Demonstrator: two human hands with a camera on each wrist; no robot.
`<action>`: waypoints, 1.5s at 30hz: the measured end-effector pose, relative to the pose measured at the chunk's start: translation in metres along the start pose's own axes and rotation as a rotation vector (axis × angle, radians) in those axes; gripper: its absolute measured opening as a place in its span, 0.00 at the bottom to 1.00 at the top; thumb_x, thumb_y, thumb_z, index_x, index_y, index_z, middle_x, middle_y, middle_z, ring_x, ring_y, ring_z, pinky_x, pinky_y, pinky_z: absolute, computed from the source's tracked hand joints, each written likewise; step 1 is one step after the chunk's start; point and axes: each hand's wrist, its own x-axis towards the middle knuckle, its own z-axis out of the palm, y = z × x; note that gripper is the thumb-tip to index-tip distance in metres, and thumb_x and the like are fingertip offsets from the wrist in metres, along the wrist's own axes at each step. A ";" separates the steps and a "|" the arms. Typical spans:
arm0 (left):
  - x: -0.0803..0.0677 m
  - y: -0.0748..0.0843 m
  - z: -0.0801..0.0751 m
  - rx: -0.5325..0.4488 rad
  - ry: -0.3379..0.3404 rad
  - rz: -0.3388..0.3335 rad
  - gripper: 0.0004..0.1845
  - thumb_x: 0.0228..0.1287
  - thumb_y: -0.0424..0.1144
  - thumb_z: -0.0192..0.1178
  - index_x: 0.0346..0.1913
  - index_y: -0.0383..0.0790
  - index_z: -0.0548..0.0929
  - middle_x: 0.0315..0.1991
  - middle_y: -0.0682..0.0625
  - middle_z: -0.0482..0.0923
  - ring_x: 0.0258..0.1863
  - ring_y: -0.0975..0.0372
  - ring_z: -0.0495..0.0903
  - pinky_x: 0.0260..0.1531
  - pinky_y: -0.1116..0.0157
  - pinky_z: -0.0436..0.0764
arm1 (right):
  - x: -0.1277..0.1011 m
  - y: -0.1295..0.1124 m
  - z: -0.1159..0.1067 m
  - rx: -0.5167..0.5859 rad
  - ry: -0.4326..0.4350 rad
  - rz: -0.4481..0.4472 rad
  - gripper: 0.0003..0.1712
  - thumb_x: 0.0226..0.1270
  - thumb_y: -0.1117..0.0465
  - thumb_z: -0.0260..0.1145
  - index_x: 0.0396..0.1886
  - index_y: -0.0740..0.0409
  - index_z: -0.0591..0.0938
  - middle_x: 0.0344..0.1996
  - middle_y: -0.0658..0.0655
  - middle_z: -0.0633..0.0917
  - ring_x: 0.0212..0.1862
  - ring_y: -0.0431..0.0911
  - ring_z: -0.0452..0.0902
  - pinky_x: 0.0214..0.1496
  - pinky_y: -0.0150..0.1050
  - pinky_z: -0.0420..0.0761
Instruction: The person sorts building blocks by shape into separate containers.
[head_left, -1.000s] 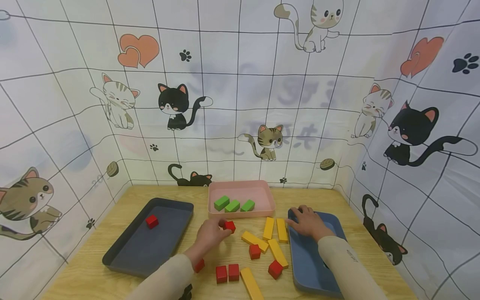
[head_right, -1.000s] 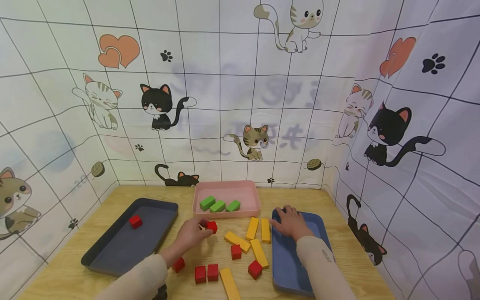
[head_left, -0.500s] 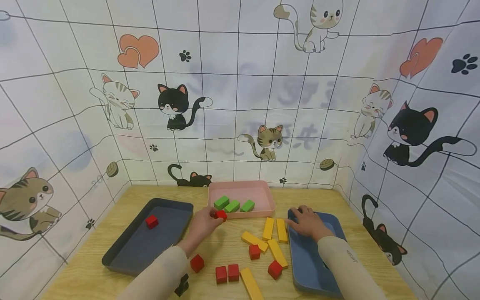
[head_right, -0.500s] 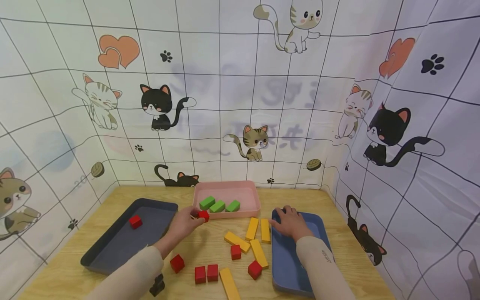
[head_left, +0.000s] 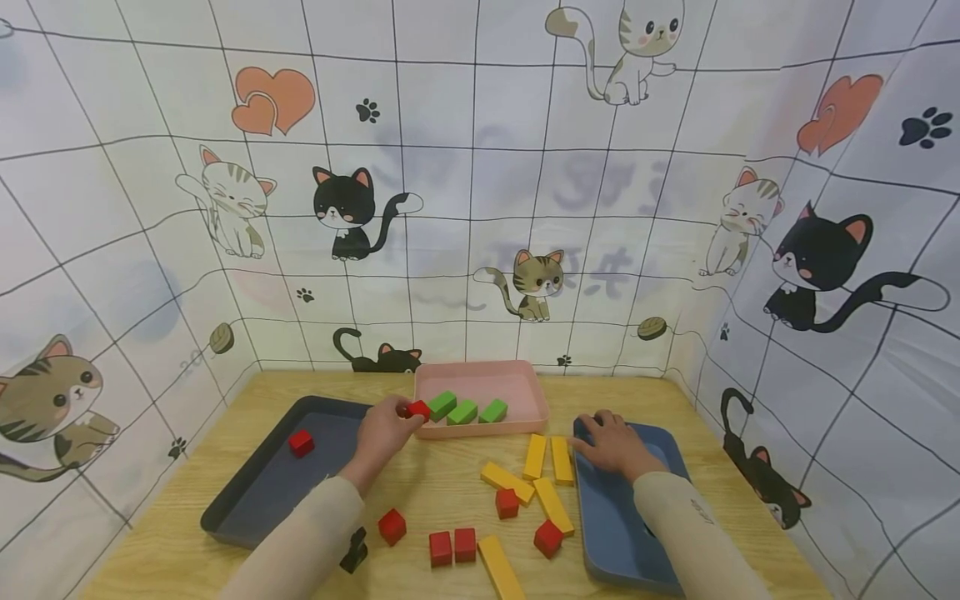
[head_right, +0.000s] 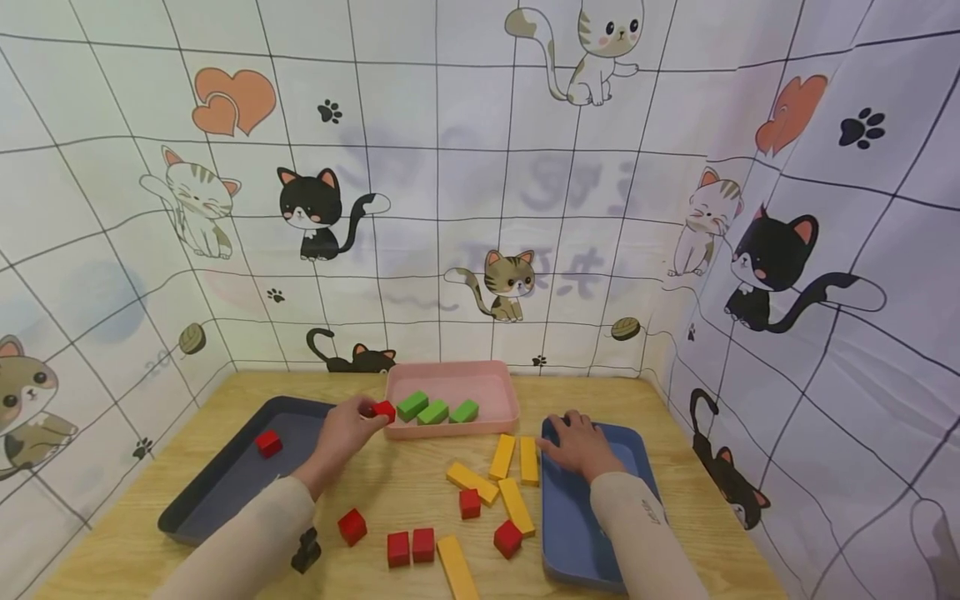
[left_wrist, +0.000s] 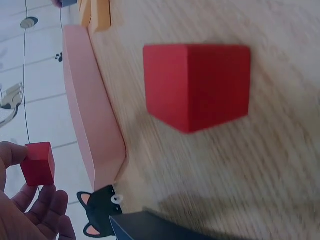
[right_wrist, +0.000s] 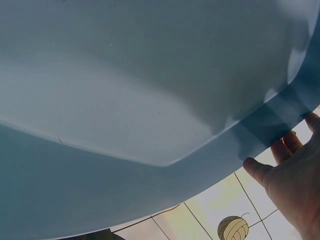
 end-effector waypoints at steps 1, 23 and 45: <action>0.001 -0.001 -0.002 0.000 0.005 -0.003 0.16 0.60 0.42 0.67 0.47 0.36 0.83 0.38 0.45 0.84 0.34 0.55 0.79 0.34 0.57 0.75 | 0.000 0.000 0.000 0.001 -0.001 0.003 0.40 0.71 0.35 0.56 0.71 0.56 0.69 0.66 0.73 0.66 0.65 0.70 0.63 0.62 0.68 0.64; 0.023 -0.025 -0.039 0.012 0.090 -0.135 0.20 0.64 0.44 0.62 0.53 0.33 0.80 0.43 0.40 0.82 0.41 0.48 0.79 0.43 0.50 0.73 | -0.001 -0.002 -0.001 0.006 -0.006 0.011 0.39 0.71 0.35 0.56 0.71 0.56 0.69 0.66 0.73 0.66 0.65 0.70 0.63 0.62 0.68 0.64; 0.020 -0.069 -0.071 0.016 0.173 -0.282 0.24 0.66 0.46 0.57 0.56 0.29 0.77 0.50 0.33 0.79 0.47 0.42 0.76 0.49 0.42 0.69 | -0.003 -0.003 -0.004 0.009 0.008 -0.007 0.39 0.71 0.35 0.56 0.70 0.57 0.70 0.64 0.73 0.67 0.63 0.70 0.64 0.60 0.69 0.66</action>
